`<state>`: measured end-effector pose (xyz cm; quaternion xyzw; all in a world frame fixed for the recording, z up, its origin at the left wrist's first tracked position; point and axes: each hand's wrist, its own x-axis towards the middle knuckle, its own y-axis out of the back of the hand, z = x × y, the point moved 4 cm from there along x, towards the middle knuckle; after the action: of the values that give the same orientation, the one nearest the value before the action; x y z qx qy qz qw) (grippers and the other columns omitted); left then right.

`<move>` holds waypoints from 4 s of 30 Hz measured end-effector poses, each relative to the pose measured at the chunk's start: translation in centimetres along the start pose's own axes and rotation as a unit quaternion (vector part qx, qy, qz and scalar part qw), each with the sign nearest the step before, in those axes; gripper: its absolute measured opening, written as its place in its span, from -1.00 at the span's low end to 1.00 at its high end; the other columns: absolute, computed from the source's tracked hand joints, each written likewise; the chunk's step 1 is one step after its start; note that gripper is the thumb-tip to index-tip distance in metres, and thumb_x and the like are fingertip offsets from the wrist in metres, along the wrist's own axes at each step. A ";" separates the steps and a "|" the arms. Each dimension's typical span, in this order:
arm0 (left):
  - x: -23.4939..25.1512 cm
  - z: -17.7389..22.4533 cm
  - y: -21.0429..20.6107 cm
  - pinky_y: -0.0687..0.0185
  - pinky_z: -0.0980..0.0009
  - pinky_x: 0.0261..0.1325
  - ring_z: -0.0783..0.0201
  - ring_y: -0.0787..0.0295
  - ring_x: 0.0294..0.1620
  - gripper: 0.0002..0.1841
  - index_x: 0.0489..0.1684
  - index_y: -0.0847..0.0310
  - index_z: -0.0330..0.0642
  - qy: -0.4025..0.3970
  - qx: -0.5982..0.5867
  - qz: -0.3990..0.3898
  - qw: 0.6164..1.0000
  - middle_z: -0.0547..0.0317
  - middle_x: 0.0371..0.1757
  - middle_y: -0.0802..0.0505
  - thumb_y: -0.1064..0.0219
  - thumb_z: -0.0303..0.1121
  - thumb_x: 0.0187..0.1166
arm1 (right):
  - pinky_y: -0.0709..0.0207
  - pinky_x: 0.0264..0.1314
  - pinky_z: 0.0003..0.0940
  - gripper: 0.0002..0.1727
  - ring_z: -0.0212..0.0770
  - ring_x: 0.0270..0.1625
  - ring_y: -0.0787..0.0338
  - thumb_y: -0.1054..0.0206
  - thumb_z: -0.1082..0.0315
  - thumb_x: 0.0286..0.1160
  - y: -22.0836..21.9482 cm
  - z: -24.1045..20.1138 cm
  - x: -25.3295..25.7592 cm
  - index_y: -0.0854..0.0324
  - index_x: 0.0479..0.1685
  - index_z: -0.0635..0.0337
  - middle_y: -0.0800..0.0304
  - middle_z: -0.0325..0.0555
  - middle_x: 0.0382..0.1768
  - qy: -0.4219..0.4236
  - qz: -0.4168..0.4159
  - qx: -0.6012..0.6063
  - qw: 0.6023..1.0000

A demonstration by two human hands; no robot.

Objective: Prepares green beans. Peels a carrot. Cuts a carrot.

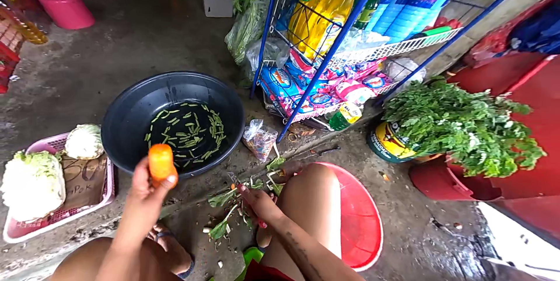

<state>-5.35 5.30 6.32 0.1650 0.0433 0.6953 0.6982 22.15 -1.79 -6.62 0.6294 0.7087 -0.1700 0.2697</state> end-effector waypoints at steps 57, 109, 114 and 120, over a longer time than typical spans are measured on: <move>9.8 -8.8 -0.9 -0.62 0.05 0.55 -0.01 -0.70 0.43 -0.20 0.70 -0.21 -0.16 -0.010 -0.200 0.028 0.979 0.00 0.42 -0.73 -0.58 -0.43 0.44 | -0.13 0.80 0.14 -0.42 0.26 0.75 -0.37 -0.11 0.17 0.87 27.4 -13.5 40.8 -0.42 0.54 0.58 -0.42 0.47 0.63 -0.149 0.206 -0.406 0.878; -13.0 -5.6 -10.5 -0.80 0.26 -0.15 0.14 -0.85 -0.10 -0.43 0.24 -0.61 -0.07 0.460 -0.432 -0.143 0.762 -0.01 -0.04 -0.86 0.21 0.14 0.87 | -0.79 -0.21 -0.31 -0.83 -0.25 -0.33 -0.83 -0.23 0.54 0.65 -3.2 -4.4 -5.2 -0.52 0.12 0.30 -0.81 -0.08 -0.19 0.127 -0.150 0.261 0.945; -13.3 -5.0 -10.5 -0.81 0.25 -0.21 0.13 -0.84 -0.24 -0.45 0.18 -0.62 -0.09 0.467 -0.428 -0.143 0.761 -0.02 -0.16 -0.84 0.19 0.12 0.88 | -0.77 -0.23 -0.33 -0.84 -0.26 -0.34 -0.82 -0.15 0.47 0.72 -3.3 -3.7 -2.8 -0.47 0.15 0.25 -0.81 -0.09 -0.24 0.089 -0.221 0.291 0.927; -12.7 -6.4 -9.8 -0.81 0.24 -0.22 0.13 -0.84 -0.24 -0.48 0.14 -0.61 -0.07 0.497 -0.398 -0.098 0.765 -0.01 -0.17 -0.84 0.15 0.12 0.87 | -0.73 -0.33 -0.37 -0.89 -0.27 -0.39 -0.81 -0.12 0.43 0.79 -4.9 -3.1 0.4 -0.51 0.07 0.21 -0.82 -0.08 -0.28 0.028 -0.246 0.308 0.919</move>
<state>1.79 -5.88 -4.65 -0.5018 0.1198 0.5624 0.6461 16.78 -0.38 -4.86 0.4914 0.7613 -0.4229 -0.0081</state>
